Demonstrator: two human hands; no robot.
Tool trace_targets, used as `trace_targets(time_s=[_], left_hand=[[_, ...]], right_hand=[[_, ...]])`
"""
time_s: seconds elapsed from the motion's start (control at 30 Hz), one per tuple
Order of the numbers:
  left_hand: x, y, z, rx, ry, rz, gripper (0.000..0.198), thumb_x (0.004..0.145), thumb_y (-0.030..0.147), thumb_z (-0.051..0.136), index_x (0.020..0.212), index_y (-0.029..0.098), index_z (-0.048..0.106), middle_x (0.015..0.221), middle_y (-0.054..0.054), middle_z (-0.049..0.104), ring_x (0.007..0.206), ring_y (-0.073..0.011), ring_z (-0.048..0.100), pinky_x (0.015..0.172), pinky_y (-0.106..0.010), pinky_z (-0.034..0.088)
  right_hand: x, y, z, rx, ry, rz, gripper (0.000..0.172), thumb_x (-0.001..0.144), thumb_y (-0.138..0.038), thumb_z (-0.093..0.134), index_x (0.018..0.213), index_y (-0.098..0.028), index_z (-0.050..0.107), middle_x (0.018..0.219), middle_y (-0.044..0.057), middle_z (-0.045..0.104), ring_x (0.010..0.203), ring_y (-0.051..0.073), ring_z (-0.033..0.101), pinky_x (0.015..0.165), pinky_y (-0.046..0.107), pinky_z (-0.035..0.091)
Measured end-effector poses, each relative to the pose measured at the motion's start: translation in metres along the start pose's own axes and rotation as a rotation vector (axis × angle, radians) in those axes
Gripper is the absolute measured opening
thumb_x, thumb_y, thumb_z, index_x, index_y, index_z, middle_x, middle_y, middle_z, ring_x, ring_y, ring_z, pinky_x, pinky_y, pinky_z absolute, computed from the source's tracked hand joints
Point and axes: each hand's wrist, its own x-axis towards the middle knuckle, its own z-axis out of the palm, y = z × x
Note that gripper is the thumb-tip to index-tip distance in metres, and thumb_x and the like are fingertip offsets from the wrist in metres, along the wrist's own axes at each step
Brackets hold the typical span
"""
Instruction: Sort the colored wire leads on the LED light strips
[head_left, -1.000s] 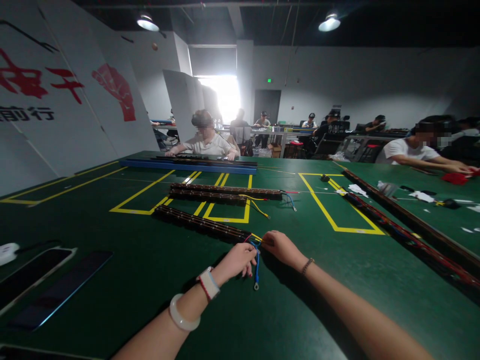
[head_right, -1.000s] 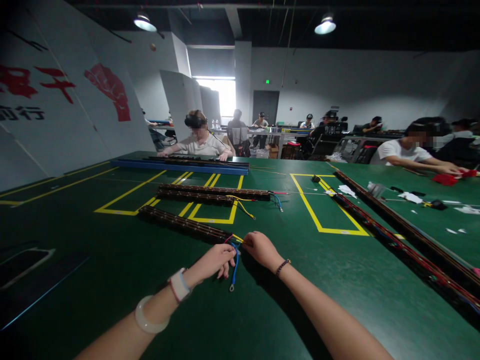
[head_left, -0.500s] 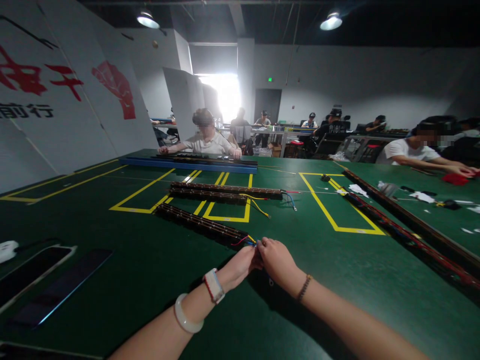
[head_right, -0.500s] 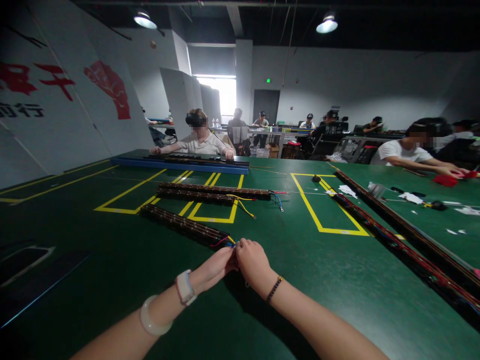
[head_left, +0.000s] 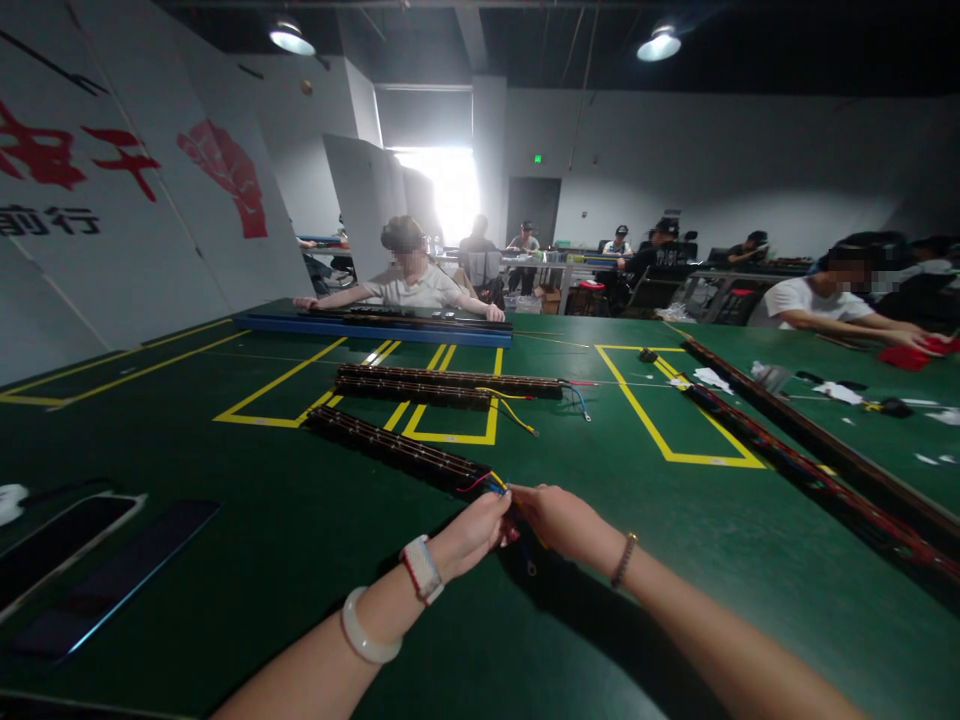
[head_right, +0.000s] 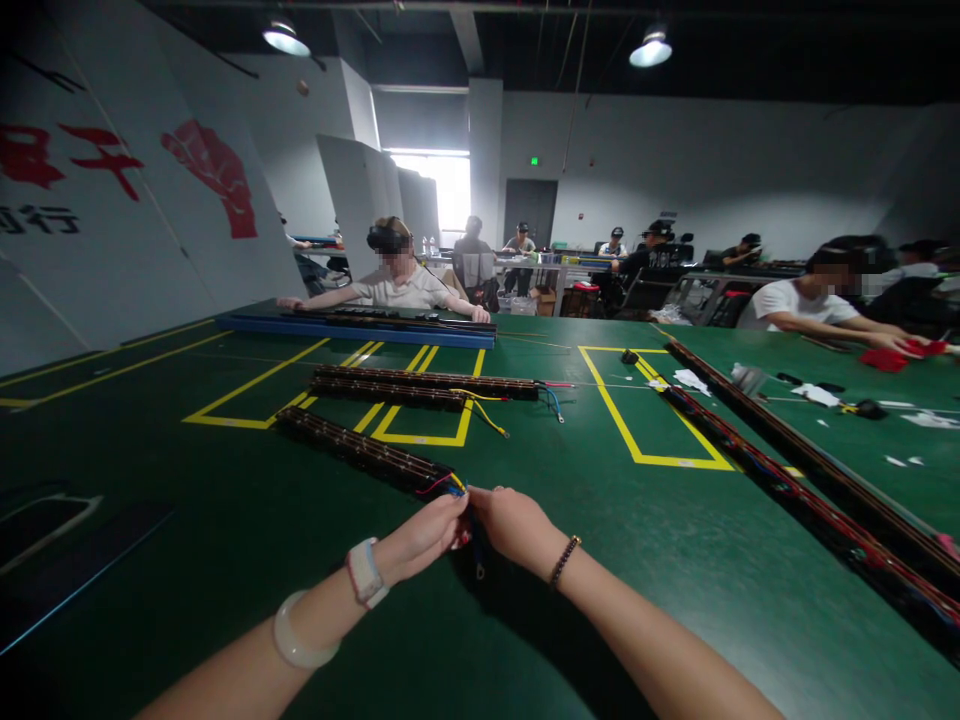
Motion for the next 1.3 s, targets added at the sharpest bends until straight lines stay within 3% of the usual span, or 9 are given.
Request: trace_targets(time_s=[0.1,0.2,0.3,0.4,0.5,0.63,0.93,1.13,1.3], left_hand=[[0.002,-0.003,-0.001,-0.025,-0.023,0.052,0.03,0.089,0.046,0.049,0.087,0.016,0.047,0.073,0.002,0.053,0.057,-0.0061,0.045,0.055,-0.02,0.033],[0.007,-0.008,-0.003,-0.01,-0.016,0.075,0.039,0.082,0.054,0.056,0.081,0.017,0.044,0.061,0.007,0.046,0.049,-0.0047,0.038,0.049,-0.02,0.024],[0.009,-0.01,-0.006,0.041,-0.007,0.067,0.039,0.082,0.055,0.054,0.078,0.018,0.043,0.053,0.008,0.041,0.046,-0.0049,0.035,0.048,-0.021,0.02],[0.006,-0.006,-0.005,0.066,-0.012,0.047,0.035,0.087,0.05,0.048,0.079,0.016,0.048,0.056,0.006,0.046,0.045,-0.0044,0.034,0.047,-0.022,0.019],[0.001,0.0,-0.004,0.072,-0.027,0.038,0.034,0.09,0.047,0.044,0.084,0.014,0.051,0.064,0.003,0.052,0.045,-0.003,0.033,0.047,-0.022,0.017],[-0.001,0.002,-0.006,0.102,-0.06,0.034,0.031,0.09,0.045,0.043,0.085,0.015,0.049,0.064,0.005,0.049,0.043,-0.0025,0.03,0.046,-0.022,0.015],[0.005,-0.002,-0.01,0.137,-0.146,0.031,0.025,0.089,0.038,0.041,0.083,0.015,0.049,0.065,0.005,0.048,0.043,-0.003,0.028,0.044,-0.022,0.013],[0.001,0.003,-0.008,0.116,-0.128,0.007,0.025,0.09,0.035,0.043,0.088,0.013,0.054,0.067,0.003,0.051,0.045,-0.003,0.032,0.045,-0.022,0.015],[0.0,0.003,-0.004,0.066,-0.079,-0.014,0.025,0.093,0.033,0.042,0.101,0.012,0.054,0.068,0.001,0.056,0.047,-0.0043,0.037,0.049,-0.02,0.024]], right_hand=[[0.001,-0.001,-0.011,0.179,-0.022,-0.032,0.033,0.092,-0.015,0.038,0.112,-0.022,0.063,0.09,0.007,0.071,0.076,0.016,0.066,0.062,0.021,0.043],[-0.001,0.0,-0.018,0.217,0.014,-0.011,0.032,0.091,-0.019,0.044,0.117,-0.017,0.061,0.091,0.009,0.071,0.074,0.016,0.065,0.062,0.022,0.044],[-0.001,0.006,-0.021,0.212,0.039,0.049,0.029,0.089,-0.026,0.051,0.114,-0.016,0.062,0.085,0.008,0.071,0.069,0.016,0.063,0.059,0.023,0.043],[0.001,0.016,-0.023,0.202,0.014,0.103,0.02,0.085,-0.027,0.057,0.1,-0.017,0.067,0.079,0.005,0.07,0.062,0.015,0.062,0.057,0.023,0.042],[0.006,0.028,-0.022,0.104,0.056,0.125,0.013,0.082,-0.021,0.059,0.091,-0.018,0.068,0.08,0.005,0.069,0.067,0.016,0.062,0.059,0.024,0.041],[0.017,0.042,-0.015,-0.113,0.221,0.113,0.012,0.085,-0.018,0.058,0.085,-0.019,0.07,0.085,0.007,0.069,0.079,0.018,0.063,0.067,0.025,0.041],[0.038,0.069,0.013,-0.4,0.424,-0.065,0.019,0.091,-0.027,0.055,0.081,-0.021,0.07,0.082,0.005,0.065,0.08,0.018,0.055,0.07,0.029,0.035],[0.036,0.071,0.023,-0.479,0.485,-0.177,0.011,0.087,-0.021,0.061,0.092,-0.023,0.07,0.089,0.005,0.065,0.086,0.02,0.053,0.081,0.033,0.036],[0.022,0.055,0.027,-0.471,0.636,-0.233,0.023,0.089,-0.03,0.059,0.109,-0.021,0.064,0.111,0.01,0.062,0.098,0.023,0.052,0.093,0.041,0.033]])
